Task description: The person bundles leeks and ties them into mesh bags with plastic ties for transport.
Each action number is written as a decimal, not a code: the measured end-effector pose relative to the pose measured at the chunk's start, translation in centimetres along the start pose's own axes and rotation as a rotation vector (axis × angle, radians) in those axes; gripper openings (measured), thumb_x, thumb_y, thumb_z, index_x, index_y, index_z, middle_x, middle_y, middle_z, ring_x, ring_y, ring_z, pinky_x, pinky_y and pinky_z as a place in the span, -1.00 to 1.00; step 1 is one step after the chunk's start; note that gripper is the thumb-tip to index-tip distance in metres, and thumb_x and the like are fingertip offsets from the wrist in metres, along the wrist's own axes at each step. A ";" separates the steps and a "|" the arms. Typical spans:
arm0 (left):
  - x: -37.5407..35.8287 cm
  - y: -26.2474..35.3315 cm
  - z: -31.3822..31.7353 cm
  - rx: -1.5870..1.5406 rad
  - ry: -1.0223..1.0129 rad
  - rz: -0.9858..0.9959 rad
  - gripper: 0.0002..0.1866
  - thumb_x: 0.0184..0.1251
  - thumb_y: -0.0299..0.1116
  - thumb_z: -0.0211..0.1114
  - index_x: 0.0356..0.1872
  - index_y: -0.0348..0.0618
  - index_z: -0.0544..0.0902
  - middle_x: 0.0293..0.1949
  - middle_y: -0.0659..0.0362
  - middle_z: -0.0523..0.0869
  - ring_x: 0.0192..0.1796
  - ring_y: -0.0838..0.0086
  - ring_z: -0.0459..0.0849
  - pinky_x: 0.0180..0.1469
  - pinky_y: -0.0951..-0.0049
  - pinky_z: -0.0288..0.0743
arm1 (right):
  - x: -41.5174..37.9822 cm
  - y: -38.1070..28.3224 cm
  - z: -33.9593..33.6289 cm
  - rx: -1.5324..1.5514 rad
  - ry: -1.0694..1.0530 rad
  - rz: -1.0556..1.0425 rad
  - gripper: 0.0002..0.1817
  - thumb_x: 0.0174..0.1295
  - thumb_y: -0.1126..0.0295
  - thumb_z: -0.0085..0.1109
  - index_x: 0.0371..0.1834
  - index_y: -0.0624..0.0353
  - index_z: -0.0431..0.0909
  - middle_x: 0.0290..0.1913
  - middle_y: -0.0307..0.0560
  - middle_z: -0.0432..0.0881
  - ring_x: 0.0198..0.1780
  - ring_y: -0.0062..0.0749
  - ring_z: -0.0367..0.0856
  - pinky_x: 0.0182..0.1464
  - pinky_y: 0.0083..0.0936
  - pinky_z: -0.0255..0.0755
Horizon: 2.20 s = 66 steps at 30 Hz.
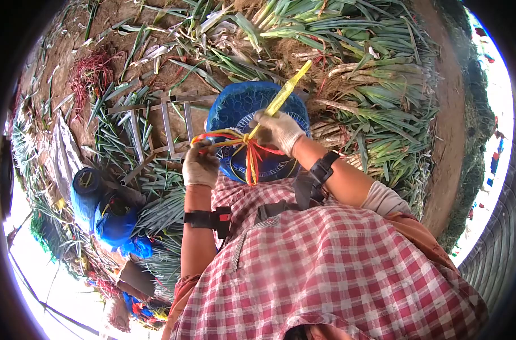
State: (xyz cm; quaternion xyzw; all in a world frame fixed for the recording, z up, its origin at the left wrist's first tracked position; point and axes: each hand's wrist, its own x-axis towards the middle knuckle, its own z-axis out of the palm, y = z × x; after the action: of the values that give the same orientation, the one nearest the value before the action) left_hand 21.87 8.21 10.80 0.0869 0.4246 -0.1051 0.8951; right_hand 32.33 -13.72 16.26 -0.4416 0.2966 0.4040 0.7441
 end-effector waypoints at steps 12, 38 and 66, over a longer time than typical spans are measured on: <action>-2.8 -2.5 6.3 1.799 0.372 0.935 -0.68 0.05 -0.26 0.31 -0.14 -0.04 0.55 -0.12 0.07 0.56 -0.18 0.18 0.60 -0.13 0.29 0.48 | -4.6 -0.5 0.1 -0.262 -0.010 0.208 -0.69 0.29 0.17 -0.08 -0.39 0.20 0.48 -0.49 -0.10 0.57 -0.56 -0.38 0.55 -0.44 -0.48 0.51; -2.2 -0.2 6.8 0.242 0.045 0.051 -0.83 0.27 -0.23 0.16 -0.30 -0.11 0.54 -0.42 0.33 0.55 -0.55 0.70 0.33 -0.62 0.71 0.12 | -4.5 -0.3 1.2 -0.454 0.114 0.202 -0.69 0.26 0.14 -0.03 -0.38 0.20 0.48 -0.47 -0.12 0.58 -0.54 -0.44 0.56 -0.47 -0.55 0.47; -5.8 -0.6 6.7 2.076 0.187 0.231 -0.52 0.09 0.00 0.20 -0.03 -0.08 0.54 -0.04 -0.04 0.56 0.01 0.08 0.52 0.01 0.21 0.40 | -3.0 -4.9 2.9 -1.737 -0.059 -0.318 -0.41 0.08 0.00 0.08 0.01 0.31 0.42 -0.03 0.18 0.53 0.00 -0.16 0.54 0.00 -0.37 0.43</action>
State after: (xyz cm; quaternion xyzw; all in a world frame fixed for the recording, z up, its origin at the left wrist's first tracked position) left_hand 23.11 6.62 19.47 0.8598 0.1825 -0.3246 0.3494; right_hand 35.32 -13.50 21.99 -0.8766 -0.1995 0.3894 0.2004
